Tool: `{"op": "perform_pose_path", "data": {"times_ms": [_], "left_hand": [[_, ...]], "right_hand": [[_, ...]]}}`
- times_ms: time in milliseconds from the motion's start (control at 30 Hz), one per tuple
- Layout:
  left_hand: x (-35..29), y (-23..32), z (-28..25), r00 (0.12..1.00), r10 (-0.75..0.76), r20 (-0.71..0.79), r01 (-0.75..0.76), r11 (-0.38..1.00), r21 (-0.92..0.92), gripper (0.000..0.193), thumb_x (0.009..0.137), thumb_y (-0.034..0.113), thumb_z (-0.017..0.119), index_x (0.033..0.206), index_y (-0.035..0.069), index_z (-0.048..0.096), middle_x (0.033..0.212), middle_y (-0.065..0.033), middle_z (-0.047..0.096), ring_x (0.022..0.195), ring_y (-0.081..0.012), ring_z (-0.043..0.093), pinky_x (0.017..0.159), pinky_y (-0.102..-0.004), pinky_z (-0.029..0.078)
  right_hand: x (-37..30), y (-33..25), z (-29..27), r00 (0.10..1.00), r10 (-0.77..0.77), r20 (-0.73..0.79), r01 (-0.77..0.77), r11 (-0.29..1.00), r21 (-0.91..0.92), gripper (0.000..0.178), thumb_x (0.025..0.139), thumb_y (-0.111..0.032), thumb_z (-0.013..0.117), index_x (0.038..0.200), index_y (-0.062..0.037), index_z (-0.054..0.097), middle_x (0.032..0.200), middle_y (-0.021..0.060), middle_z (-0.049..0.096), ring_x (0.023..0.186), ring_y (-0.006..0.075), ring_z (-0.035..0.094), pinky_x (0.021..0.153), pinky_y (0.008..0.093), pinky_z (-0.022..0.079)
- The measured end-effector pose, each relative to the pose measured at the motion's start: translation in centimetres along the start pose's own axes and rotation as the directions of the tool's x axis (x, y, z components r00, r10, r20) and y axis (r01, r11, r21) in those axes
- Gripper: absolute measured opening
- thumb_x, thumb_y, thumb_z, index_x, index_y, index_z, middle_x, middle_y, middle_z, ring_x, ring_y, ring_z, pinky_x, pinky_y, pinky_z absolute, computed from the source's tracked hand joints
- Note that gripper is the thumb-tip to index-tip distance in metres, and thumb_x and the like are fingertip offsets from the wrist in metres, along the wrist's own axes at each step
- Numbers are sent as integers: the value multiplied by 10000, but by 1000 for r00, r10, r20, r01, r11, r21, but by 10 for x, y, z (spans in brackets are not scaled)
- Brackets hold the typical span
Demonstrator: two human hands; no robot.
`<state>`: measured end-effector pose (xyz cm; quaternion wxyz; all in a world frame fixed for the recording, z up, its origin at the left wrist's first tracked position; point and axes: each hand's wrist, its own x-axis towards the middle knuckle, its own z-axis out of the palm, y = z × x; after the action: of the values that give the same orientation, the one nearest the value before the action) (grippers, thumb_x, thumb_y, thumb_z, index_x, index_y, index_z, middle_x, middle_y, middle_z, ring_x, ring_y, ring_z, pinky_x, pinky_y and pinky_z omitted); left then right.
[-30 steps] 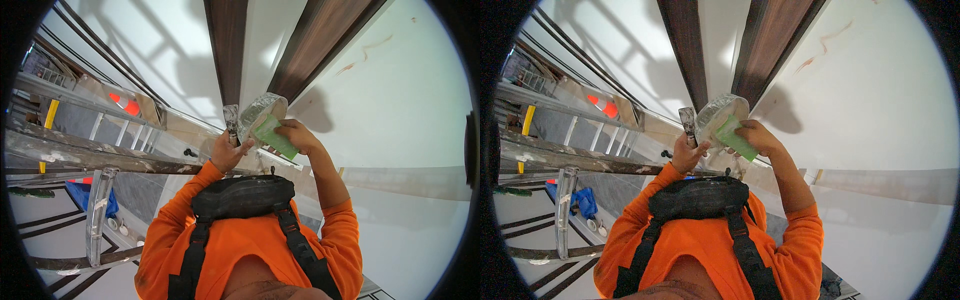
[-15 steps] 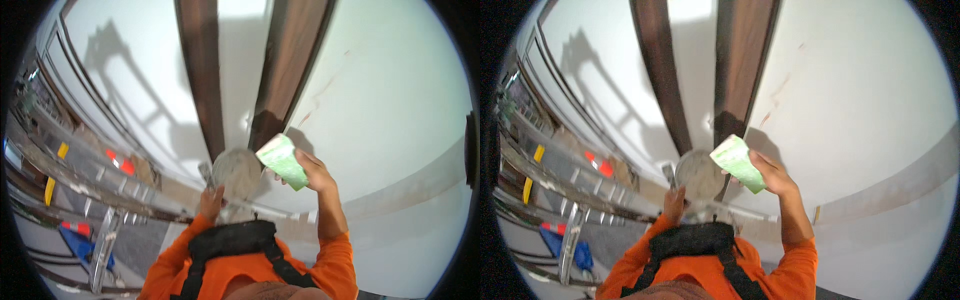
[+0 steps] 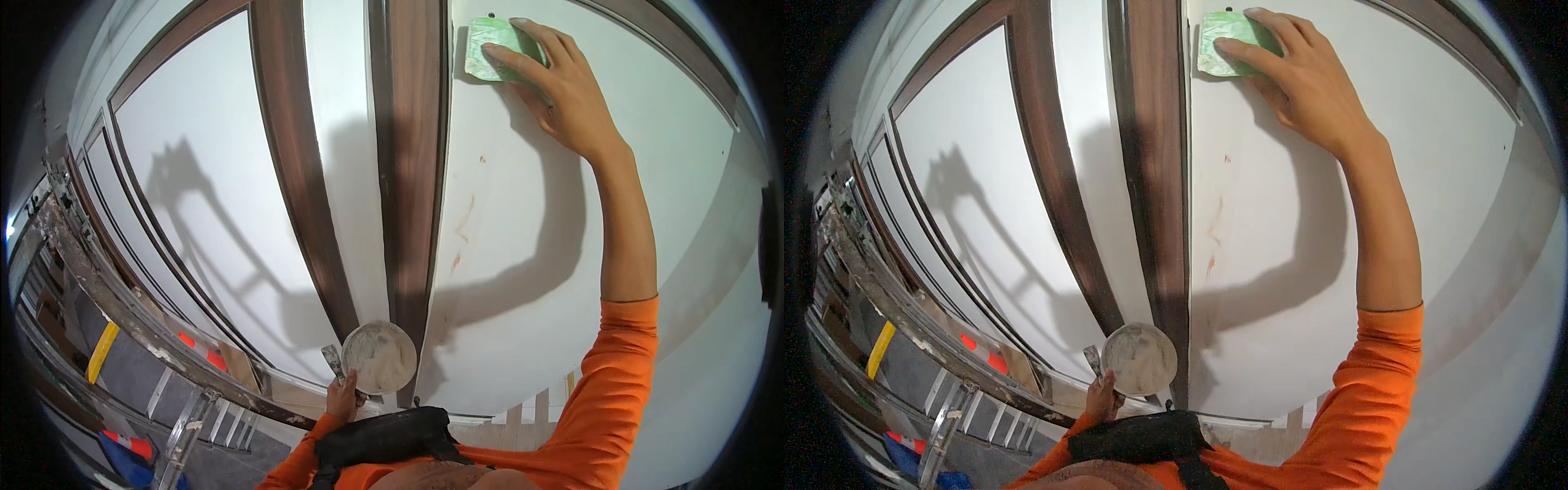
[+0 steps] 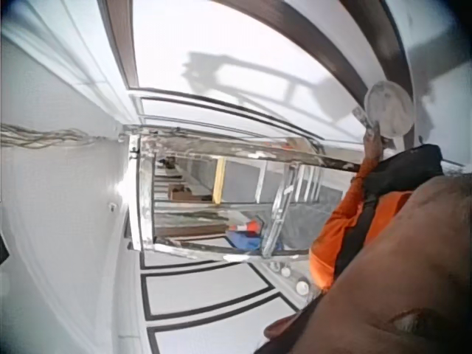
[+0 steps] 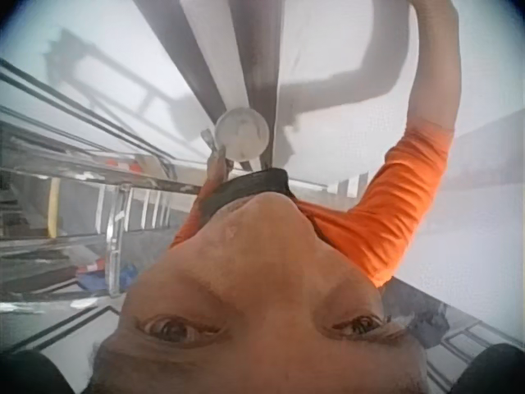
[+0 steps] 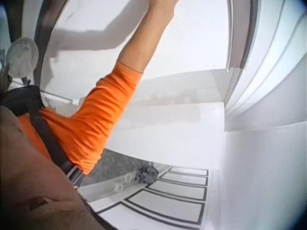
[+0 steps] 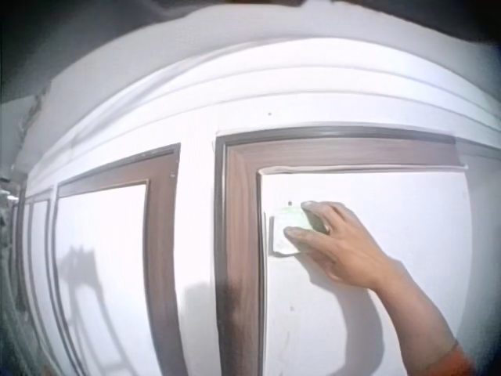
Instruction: The person applies patching compound to a wall surface using a putty knife and a flexible spreader, then smooths the surface by wiping it with a sanding block.
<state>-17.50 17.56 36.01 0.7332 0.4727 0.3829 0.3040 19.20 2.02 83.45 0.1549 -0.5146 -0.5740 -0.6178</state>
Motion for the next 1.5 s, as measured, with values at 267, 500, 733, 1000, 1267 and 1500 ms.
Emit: {"op": "perform_pose_path", "data": {"times_ms": [267,500,733,1000,1267,1500], "left_hand": [[4,-8,-7,1000,7,-3,-7,998,59,486,987,481,649,1005,4,560,649,-45,594,455,-124,530,403,-269,401],[1,-1,-4,1000,-12,22,9,993,114,523,984,542,621,1011,21,577,618,-51,599,420,-129,531,378,-278,411],[5,-7,-8,998,-18,54,15,999,44,512,981,525,637,1063,25,563,688,-57,626,471,-121,563,402,-268,433],[4,-7,-11,998,-29,64,21,993,119,486,1002,475,627,1022,-7,566,649,-58,616,456,-113,541,402,-261,406],[-7,4,-5,995,37,93,-58,971,234,463,1018,450,608,1014,-10,565,667,-53,628,473,-101,547,427,-248,427],[-10,1,-7,998,-16,66,7,993,120,435,1008,434,634,1028,6,556,690,-54,627,496,-105,541,445,-255,429]], "right_hand": [[16,3,12,998,-5,55,12,991,-130,534,872,-70,729,1335,-325,656,1472,58,518,1322,301,486,1107,455,408],[18,3,16,997,-14,77,28,983,-182,524,889,-105,719,1347,-345,643,1493,34,508,1340,287,479,1124,451,404],[27,-5,10,985,-6,174,55,959,-277,472,907,-81,675,1320,-310,665,1510,58,492,1351,288,474,1154,471,391],[27,-15,11,978,27,208,59,916,-396,578,907,-16,637,1401,-317,614,1540,1,474,1346,274,481,1127,453,416],[37,-35,-2,971,6,238,122,847,-518,592,850,52,605,1370,-228,652,1522,33,486,1299,278,497,1045,438,421],[47,-51,-17,933,52,357,140,860,-490,541,831,61,621,1315,-168,691,1507,49,495,1295,282,498,1030,438,426]]}}
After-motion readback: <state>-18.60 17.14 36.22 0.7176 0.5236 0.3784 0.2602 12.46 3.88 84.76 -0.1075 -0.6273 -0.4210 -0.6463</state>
